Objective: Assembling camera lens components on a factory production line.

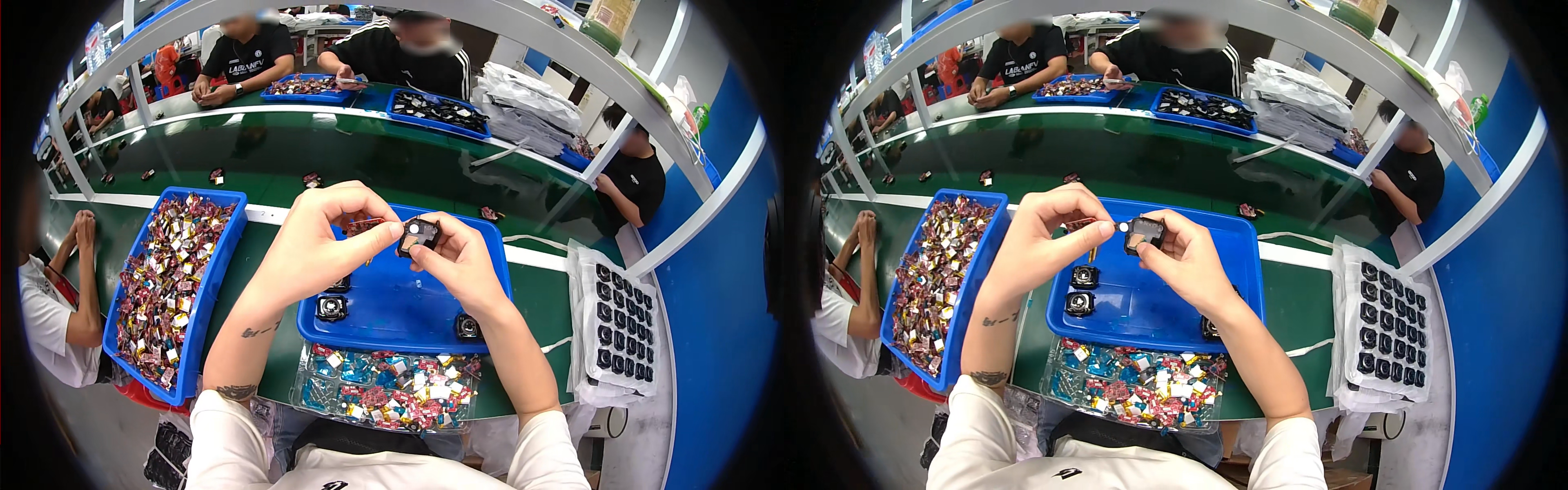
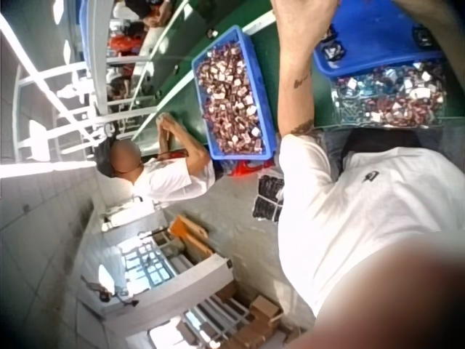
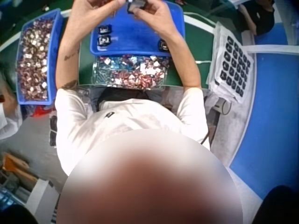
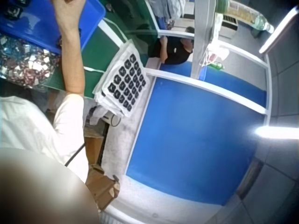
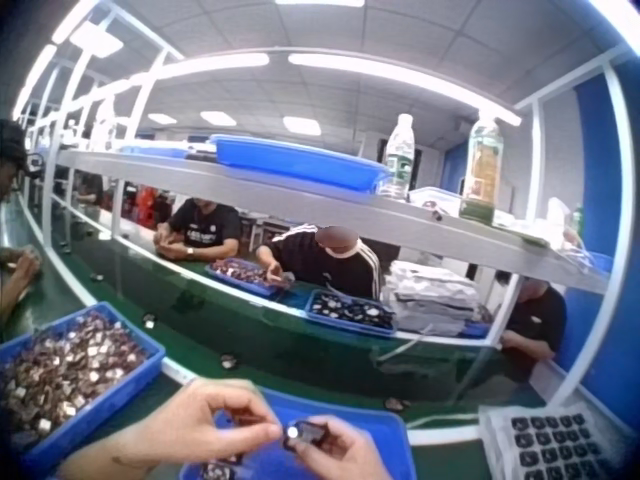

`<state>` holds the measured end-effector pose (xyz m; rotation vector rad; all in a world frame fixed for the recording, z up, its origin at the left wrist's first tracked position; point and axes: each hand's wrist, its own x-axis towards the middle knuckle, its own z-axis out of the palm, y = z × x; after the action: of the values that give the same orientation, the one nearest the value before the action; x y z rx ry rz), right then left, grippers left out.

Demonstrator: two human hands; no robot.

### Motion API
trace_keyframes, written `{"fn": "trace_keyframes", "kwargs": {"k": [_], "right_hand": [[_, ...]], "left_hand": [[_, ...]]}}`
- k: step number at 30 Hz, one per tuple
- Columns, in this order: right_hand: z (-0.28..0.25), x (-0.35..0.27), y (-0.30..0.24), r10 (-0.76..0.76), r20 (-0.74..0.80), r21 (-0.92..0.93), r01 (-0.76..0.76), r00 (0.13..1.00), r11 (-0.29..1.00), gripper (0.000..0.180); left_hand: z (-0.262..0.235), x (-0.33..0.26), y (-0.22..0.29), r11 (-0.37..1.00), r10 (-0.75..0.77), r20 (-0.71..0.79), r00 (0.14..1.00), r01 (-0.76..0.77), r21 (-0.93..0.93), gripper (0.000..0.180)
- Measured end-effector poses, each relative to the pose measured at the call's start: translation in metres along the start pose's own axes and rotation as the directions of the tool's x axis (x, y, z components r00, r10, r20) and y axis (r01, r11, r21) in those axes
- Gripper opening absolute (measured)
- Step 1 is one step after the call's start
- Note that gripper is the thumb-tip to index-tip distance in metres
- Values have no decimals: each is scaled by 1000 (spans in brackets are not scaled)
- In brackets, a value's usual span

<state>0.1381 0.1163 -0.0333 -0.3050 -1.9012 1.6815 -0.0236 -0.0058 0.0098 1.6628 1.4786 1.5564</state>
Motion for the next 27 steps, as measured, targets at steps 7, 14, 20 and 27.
{"fn": "trace_keyframes", "kwargs": {"k": [7, 14, 20, 27], "right_hand": [[11, -5, 1, -25, 5, -150, 25, 1000, 988, 21], [13, -2, 2, -76, -28, -164, 70, 997, 984, 19], [13, 2, 4, -94, -31, -240, 84, 995, 967, 21], [23, -7, 3, -152, -151, -408, 79, 977, 910, 27]], "left_hand": [[4, -4, -3, 983, 65, 83, 994, -78, 166, 9], [7, 0, -9, 986, -76, 72, 995, 64, 153, 9], [6, 3, -11, 973, -43, 90, 995, 21, 230, 9], [6, -8, -19, 943, 111, 39, 993, -118, 312, 14]]}}
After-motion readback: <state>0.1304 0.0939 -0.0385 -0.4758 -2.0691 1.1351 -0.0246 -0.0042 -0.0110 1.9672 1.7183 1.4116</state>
